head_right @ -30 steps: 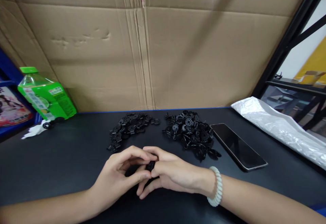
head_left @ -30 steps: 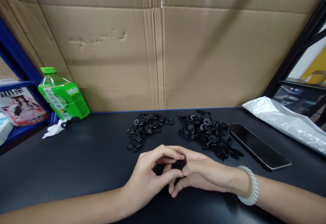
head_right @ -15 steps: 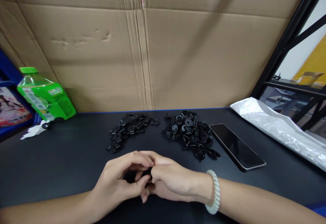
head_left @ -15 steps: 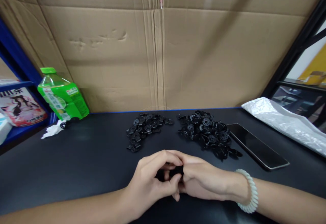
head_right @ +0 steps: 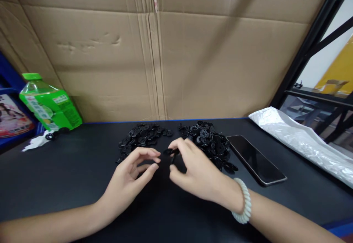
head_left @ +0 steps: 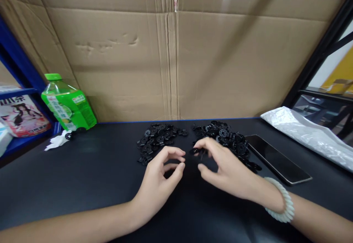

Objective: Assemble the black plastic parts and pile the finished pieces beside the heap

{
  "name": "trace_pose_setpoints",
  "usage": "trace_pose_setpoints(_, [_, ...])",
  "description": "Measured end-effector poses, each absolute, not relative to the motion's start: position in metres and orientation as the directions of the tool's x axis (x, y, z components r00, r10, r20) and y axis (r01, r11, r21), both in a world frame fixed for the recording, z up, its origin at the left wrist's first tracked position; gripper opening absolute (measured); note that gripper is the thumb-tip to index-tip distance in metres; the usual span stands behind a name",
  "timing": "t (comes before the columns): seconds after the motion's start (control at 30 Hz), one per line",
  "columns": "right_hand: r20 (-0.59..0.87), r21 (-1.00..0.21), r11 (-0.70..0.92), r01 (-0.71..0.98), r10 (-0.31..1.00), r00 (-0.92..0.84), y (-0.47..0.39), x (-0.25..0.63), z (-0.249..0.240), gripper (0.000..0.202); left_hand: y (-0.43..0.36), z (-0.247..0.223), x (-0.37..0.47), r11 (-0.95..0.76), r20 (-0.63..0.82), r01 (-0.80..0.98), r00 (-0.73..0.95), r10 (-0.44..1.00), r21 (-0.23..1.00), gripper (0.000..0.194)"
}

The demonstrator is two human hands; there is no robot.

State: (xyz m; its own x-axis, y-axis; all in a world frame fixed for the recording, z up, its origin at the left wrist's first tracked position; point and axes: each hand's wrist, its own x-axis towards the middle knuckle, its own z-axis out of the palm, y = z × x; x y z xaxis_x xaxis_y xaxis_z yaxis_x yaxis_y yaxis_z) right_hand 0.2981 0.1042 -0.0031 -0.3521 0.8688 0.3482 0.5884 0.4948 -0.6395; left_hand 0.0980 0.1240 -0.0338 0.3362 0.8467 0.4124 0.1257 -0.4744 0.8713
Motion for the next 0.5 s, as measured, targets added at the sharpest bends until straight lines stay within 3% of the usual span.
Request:
trace_pose_setpoints(0.1, [0.569,-0.242,0.499,0.832,0.768,-0.295,0.114,0.311,0.000,0.042,0.123,-0.035,0.098,-0.505,0.401,0.209,0.392,0.828,0.838,0.017])
trace_pose_setpoints(0.17, [0.596,-0.124,0.442,0.888,0.749,-0.289,0.117,0.315,0.000,0.051,0.121,-0.036,0.097,-0.571,0.402,0.282,0.480,0.780,0.771,0.022])
trace_pose_setpoints(0.27, [0.576,-0.128,0.457,0.880,0.757,-0.309,0.110,0.312,-0.002,0.050,0.116,-0.036,0.097,-0.686,0.412,0.340,0.602,0.684,0.643,0.028])
trace_pose_setpoints(0.43, [0.498,-0.290,0.599,0.746,0.760,-0.417,0.091,0.298,-0.005,0.044,0.111,-0.023,0.090,-0.826,0.410,0.370,0.735,0.540,0.424,0.029])
trace_pose_setpoints(0.5, [0.486,-0.343,0.623,0.703,0.758,-0.435,0.087,0.295,-0.006,0.043,0.113,-0.014,0.081,-0.833,0.388,0.460,0.739,0.551,0.307,0.026])
